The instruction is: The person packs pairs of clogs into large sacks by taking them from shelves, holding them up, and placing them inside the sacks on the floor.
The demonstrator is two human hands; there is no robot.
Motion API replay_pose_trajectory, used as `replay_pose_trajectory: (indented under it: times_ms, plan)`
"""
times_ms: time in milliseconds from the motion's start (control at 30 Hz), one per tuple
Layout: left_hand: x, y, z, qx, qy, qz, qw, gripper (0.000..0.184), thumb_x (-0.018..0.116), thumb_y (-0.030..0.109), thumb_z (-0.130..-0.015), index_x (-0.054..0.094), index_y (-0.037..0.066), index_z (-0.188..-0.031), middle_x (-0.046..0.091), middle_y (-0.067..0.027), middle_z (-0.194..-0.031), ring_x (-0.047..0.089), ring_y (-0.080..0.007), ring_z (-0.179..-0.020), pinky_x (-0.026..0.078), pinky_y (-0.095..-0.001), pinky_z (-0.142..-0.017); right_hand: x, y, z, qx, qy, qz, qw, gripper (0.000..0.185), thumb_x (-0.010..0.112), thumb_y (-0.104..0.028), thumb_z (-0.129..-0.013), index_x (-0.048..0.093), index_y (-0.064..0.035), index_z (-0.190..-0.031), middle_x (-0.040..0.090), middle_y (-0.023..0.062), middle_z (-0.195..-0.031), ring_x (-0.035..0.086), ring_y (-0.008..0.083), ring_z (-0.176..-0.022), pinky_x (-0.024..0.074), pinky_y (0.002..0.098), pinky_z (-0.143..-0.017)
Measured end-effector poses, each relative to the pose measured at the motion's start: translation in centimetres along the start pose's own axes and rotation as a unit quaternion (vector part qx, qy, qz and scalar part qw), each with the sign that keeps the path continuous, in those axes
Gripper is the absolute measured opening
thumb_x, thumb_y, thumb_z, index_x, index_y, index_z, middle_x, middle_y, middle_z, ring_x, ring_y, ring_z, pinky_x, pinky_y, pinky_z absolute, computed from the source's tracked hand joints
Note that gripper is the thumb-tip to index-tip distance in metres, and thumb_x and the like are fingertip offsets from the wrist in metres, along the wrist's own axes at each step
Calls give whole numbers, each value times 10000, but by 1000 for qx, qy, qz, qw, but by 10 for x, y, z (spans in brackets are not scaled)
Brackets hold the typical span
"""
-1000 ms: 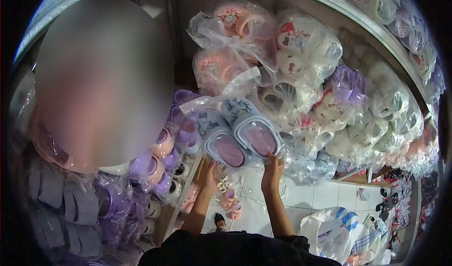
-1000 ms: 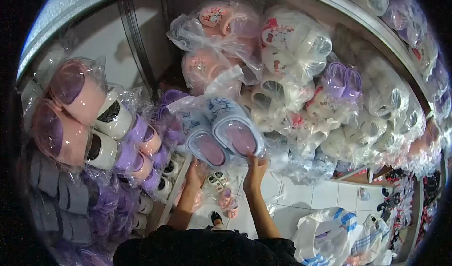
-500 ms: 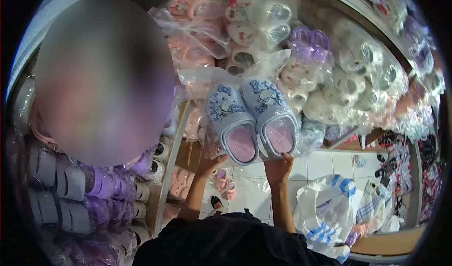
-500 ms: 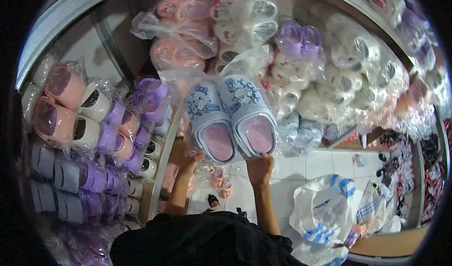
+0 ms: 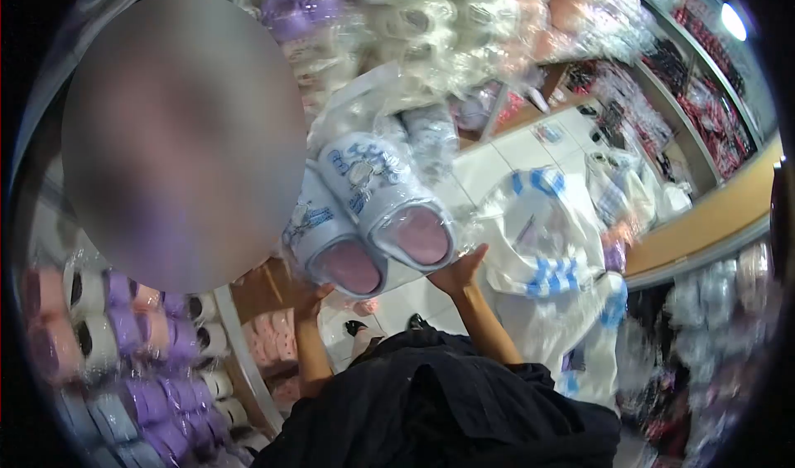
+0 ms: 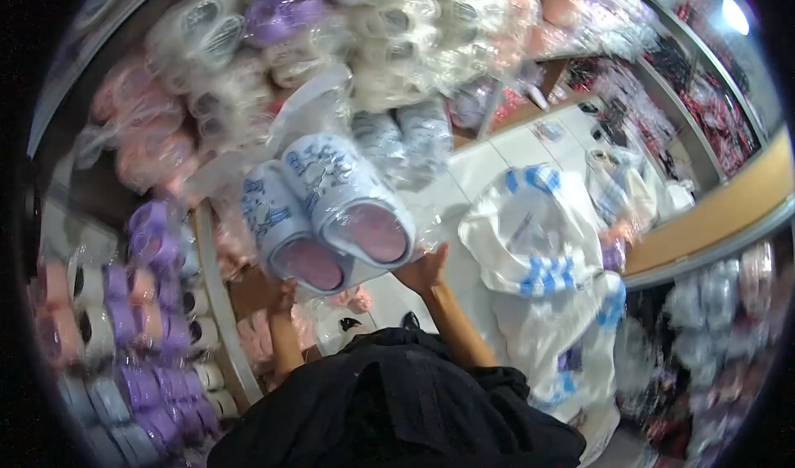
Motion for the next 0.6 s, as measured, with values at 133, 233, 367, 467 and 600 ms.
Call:
replay_pose_trajectory:
  times_ms: [133, 233, 367, 467, 600]
  plan:
    - [-15, -70, -2, -97, -57, -38, 993, 937, 751, 135, -512, 185, 33, -1253, 327, -113, -1215, 327, -241, -1118, 273, -340, -936, 2, -27, 59, -54, 29, -20, 998, 1190, 392, -829, -430, 83, -83, -1305, 110, 117, -1346, 163, 277, -1224, 154, 463, -981]
    - [21, -73, -7, -115, -140, -38, 983, 975, 756, 136, -501, 154, 34, -1262, 319, -111, -1224, 323, -241, -1124, 270, -339, -939, 4, -44, 93, -70, 27, 1, 997, 1250, 414, -837, -402, 1, -80, -1306, 50, 107, -1358, 123, 241, -1241, 145, 402, -1004]
    - [72, -69, -21, -122, -270, -31, 955, 1026, 763, 136, -486, 113, 36, -1274, 308, -109, -1235, 318, -241, -1131, 265, -337, -942, -15, -49, 146, -91, 112, 44, 989, 1175, 446, -779, -502, -12, -50, -1301, 44, 127, -1356, 118, 240, -1243, 150, 366, -1003]
    - [103, -70, -26, -115, -354, -16, 928, 1065, 768, 137, -475, 81, 38, -1282, 300, -107, -1244, 314, -241, -1136, 261, -336, -945, -47, -42, 182, -105, 163, 192, 962, 1099, 482, -703, -573, 6, -32, -1301, 74, 135, -1350, 144, 235, -1237, 157, 343, -995]
    - [120, -74, -26, -184, -414, -19, 891, 1125, 773, 134, -456, 29, 43, -1294, 287, -102, -1257, 306, -240, -1145, 253, -332, -950, 2, -40, 189, -122, 263, 274, 917, 1041, 570, -586, -599, 48, -19, -1299, 135, 134, -1333, 162, 220, -1228, 146, 319, -990]
Point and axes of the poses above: each hand's wrist, its own z-axis away from the middle knuckle, its own x-axis out of the palm, y = z × x, the point moved 3 cm from there along -z, towards the middle knuckle
